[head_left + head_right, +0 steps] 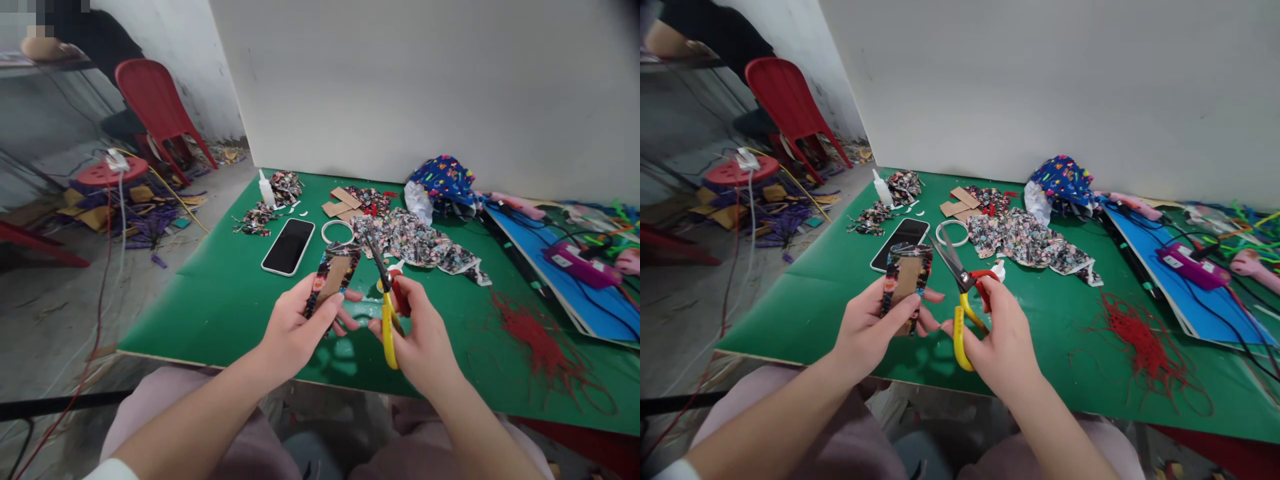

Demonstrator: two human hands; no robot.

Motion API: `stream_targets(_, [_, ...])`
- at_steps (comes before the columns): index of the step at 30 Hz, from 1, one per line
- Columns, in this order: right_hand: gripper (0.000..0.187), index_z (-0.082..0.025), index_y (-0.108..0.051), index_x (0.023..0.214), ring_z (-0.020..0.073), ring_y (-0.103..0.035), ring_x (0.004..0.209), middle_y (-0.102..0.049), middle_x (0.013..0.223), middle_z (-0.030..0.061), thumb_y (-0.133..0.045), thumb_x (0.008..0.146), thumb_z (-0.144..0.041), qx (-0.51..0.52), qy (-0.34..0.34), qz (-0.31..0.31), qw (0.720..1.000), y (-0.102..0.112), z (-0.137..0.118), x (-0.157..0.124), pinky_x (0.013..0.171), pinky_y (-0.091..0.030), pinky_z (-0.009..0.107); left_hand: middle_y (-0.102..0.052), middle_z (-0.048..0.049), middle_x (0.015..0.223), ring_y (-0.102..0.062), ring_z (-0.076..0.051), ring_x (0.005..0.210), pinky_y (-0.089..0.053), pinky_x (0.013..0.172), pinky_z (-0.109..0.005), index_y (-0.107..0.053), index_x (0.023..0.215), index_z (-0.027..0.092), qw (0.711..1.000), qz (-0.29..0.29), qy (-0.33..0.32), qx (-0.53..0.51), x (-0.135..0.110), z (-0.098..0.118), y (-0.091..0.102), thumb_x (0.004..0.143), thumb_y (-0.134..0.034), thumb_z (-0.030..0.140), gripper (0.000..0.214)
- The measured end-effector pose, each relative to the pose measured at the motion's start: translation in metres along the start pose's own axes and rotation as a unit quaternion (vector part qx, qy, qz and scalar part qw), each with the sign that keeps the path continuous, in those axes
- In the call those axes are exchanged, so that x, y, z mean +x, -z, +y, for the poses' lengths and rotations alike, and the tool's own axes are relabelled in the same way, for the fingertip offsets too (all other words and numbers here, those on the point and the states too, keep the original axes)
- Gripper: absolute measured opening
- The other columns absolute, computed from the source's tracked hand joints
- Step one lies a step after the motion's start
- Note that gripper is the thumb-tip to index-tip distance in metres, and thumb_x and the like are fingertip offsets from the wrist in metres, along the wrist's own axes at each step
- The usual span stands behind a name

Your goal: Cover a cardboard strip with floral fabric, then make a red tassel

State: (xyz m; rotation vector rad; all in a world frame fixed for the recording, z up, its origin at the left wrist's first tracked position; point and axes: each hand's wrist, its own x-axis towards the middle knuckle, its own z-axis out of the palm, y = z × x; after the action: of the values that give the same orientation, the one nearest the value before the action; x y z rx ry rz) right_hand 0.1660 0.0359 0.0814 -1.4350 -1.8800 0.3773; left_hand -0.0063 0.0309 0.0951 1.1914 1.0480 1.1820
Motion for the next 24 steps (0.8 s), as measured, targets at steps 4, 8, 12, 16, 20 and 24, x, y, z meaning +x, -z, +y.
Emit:
stream_targets(4, [0.040, -0.020, -0.047, 0.106, 0.0119, -0.045, 0.061, -0.048, 0.072, -0.0008, -0.057, 0.072, -0.040, 0.083, -0.037, -0.038, 0.995, 0.008, 0.002, 0.002, 0.054, -0.041, 0.024, -0.070, -0.0062, 0.078, -0.063, -0.013, 0.055, -0.052, 0.050, -0.022, -0.057, 0.090, 0.013, 1.000, -0.009, 0.015, -0.023, 0.000, 0.002, 0.000, 0.081, -0.054, 0.030, 0.020])
stream_targets(8, [0.040, -0.022, -0.051, 0.104, 0.0108, -0.042, 0.059, -0.047, 0.071, -0.0013, -0.058, 0.073, -0.047, 0.233, -0.082, -0.131, 0.960, 0.017, 0.009, -0.002, 0.052, -0.038, 0.022, -0.070, -0.0056, 0.082, -0.064, -0.013, 0.057, -0.052, 0.049, -0.022, -0.056, 0.092, 0.015, 0.998, -0.005, 0.002, -0.055, 0.000, 0.001, 0.002, 0.081, -0.055, 0.027, 0.016])
stream_targets(12, [0.047, -0.019, -0.058, 0.091, 0.0100, -0.039, 0.055, -0.046, 0.064, -0.0018, -0.061, 0.065, -0.057, 0.322, -0.116, -0.207, 0.917, 0.020, 0.016, -0.010, 0.048, -0.034, 0.022, -0.070, -0.0064, 0.085, -0.064, -0.013, 0.056, -0.052, 0.048, -0.021, -0.055, 0.086, 0.014, 0.998, 0.011, -0.015, -0.063, 0.001, 0.002, 0.004, 0.081, -0.055, 0.027, 0.014])
stream_targets(16, [0.050, -0.017, -0.061, 0.088, 0.0105, -0.040, 0.056, -0.049, 0.064, -0.0003, -0.059, 0.064, -0.062, 0.348, -0.128, -0.196, 0.908, 0.015, 0.018, -0.015, 0.049, -0.034, 0.023, -0.070, -0.0072, 0.081, -0.064, -0.014, 0.055, -0.052, 0.049, -0.023, -0.055, 0.086, 0.013, 0.999, 0.021, -0.018, -0.046, 0.001, 0.002, 0.004, 0.081, -0.055, 0.029, 0.016])
stream_targets(20, [0.054, -0.017, -0.062, 0.086, 0.0096, -0.038, 0.054, -0.048, 0.062, -0.0006, -0.059, 0.062, -0.064, 0.370, -0.135, -0.206, 0.896, 0.010, 0.016, -0.014, 0.047, -0.032, 0.022, -0.069, -0.0034, 0.069, -0.063, -0.014, 0.054, -0.052, 0.049, -0.022, -0.057, 0.087, 0.015, 0.999, -0.010, -0.001, -0.040, 0.000, 0.000, 0.002, 0.081, -0.055, 0.029, 0.015])
stream_targets(24, [0.050, -0.017, -0.062, 0.086, 0.0077, -0.035, 0.050, -0.046, 0.058, -0.0028, -0.060, 0.064, -0.062, 0.413, -0.127, -0.188, 0.882, 0.010, 0.013, -0.010, 0.047, -0.031, 0.022, -0.067, -0.0015, 0.063, -0.063, -0.013, 0.054, -0.052, 0.051, -0.021, -0.059, 0.088, 0.015, 0.999, -0.040, 0.015, -0.029, -0.001, -0.002, 0.000, 0.083, -0.053, 0.029, 0.016])
